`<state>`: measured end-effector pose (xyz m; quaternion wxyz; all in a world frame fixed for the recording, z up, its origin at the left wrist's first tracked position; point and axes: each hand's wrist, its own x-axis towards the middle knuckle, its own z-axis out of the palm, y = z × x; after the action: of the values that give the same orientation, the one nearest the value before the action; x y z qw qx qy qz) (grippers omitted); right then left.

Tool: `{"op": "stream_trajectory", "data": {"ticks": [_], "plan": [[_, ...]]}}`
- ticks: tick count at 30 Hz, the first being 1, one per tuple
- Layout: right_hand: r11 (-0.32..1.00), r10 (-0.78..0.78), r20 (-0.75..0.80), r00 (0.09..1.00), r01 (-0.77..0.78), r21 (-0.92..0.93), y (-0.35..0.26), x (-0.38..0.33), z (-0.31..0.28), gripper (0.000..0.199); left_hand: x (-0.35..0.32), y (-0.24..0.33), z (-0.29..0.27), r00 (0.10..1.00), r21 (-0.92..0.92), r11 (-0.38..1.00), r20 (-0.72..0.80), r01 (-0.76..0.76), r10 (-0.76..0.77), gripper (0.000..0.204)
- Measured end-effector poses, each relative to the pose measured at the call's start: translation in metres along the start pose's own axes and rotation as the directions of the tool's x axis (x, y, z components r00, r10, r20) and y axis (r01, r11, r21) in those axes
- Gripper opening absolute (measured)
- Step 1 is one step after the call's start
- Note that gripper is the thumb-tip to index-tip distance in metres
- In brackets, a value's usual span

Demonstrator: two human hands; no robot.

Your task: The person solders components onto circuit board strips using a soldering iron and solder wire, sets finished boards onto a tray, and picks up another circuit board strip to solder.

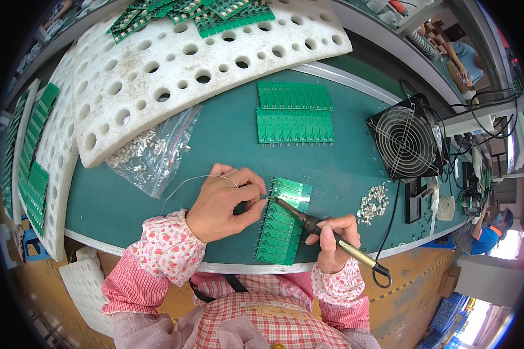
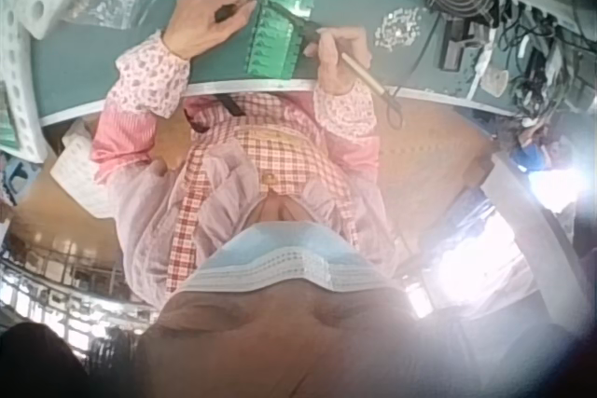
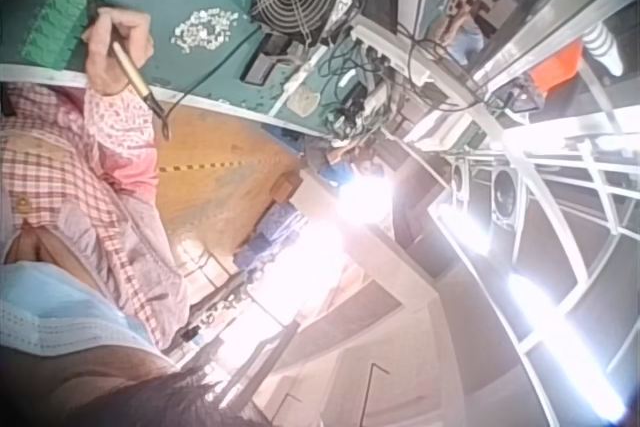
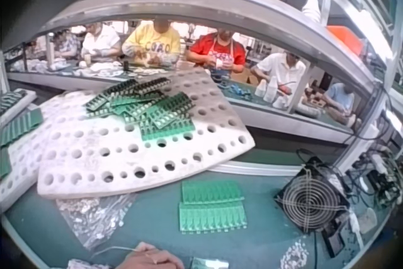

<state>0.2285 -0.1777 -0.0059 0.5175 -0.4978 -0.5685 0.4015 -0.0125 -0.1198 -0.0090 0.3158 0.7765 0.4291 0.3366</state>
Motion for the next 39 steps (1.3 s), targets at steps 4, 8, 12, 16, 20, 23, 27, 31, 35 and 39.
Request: {"op": "stream_trajectory", "data": {"ticks": [4, 8, 12, 16, 20, 23, 27, 31, 35, 39], "plan": [[1.000, -0.010, 0.007, 1.000, 0.010, -0.025, -0.002, 0.001, 0.000, 0.016, 0.000, -0.001, 0.003, 1.000, 0.026, 0.999, -0.009, -0.023, 0.023, 0.017], [0.996, -0.020, 0.029, 0.999, 0.022, -0.083, -0.003, 0.000, 0.000, 0.021, -0.001, 0.000, 0.005, 0.999, 0.039, 0.999, -0.025, -0.023, 0.024, 0.016], [1.000, -0.015, -0.061, 0.998, 0.014, -0.027, -0.002, -0.007, -0.003, 0.016, -0.003, 0.002, 0.000, 0.997, -0.001, 1.000, -0.081, -0.003, 0.003, 0.016], [0.999, 0.012, -0.140, 0.990, -0.005, 0.051, 0.000, -0.012, -0.011, 0.016, -0.013, 0.012, -0.003, 0.984, 0.187, 0.982, -0.172, -0.023, 0.056, 0.017], [0.998, 0.019, -0.108, 0.994, -0.013, 0.059, -0.003, -0.016, -0.015, 0.018, -0.033, 0.048, 0.002, 0.963, 0.518, 0.854, -0.201, -0.054, 0.183, 0.017], [0.997, 0.033, -0.079, 0.996, -0.027, 0.067, -0.006, -0.014, -0.010, 0.017, -0.038, 0.052, 0.014, 0.958, 0.400, 0.916, -0.260, -0.007, 0.121, 0.020], [0.998, 0.042, -0.045, 0.998, -0.040, 0.048, -0.010, -0.009, 0.000, 0.017, -0.032, 0.033, 0.021, 0.956, 0.206, 0.972, -0.291, 0.110, -0.046, 0.015], [0.996, 0.061, -0.060, 0.996, -0.057, 0.071, -0.007, -0.009, 0.001, 0.016, -0.031, 0.028, 0.021, 0.948, 0.103, 0.984, -0.301, 0.143, -0.107, 0.013], [0.995, 0.065, -0.062, 0.996, -0.061, 0.074, -0.006, -0.009, -0.001, 0.016, -0.029, 0.031, 0.021, 0.965, 0.119, 0.986, -0.247, 0.120, -0.087, 0.013], [0.998, 0.057, -0.010, 0.998, -0.057, 0.026, -0.006, -0.008, -0.002, 0.019, -0.028, 0.030, 0.022, 0.971, 0.138, 0.986, -0.229, 0.096, -0.063, 0.014]]}}
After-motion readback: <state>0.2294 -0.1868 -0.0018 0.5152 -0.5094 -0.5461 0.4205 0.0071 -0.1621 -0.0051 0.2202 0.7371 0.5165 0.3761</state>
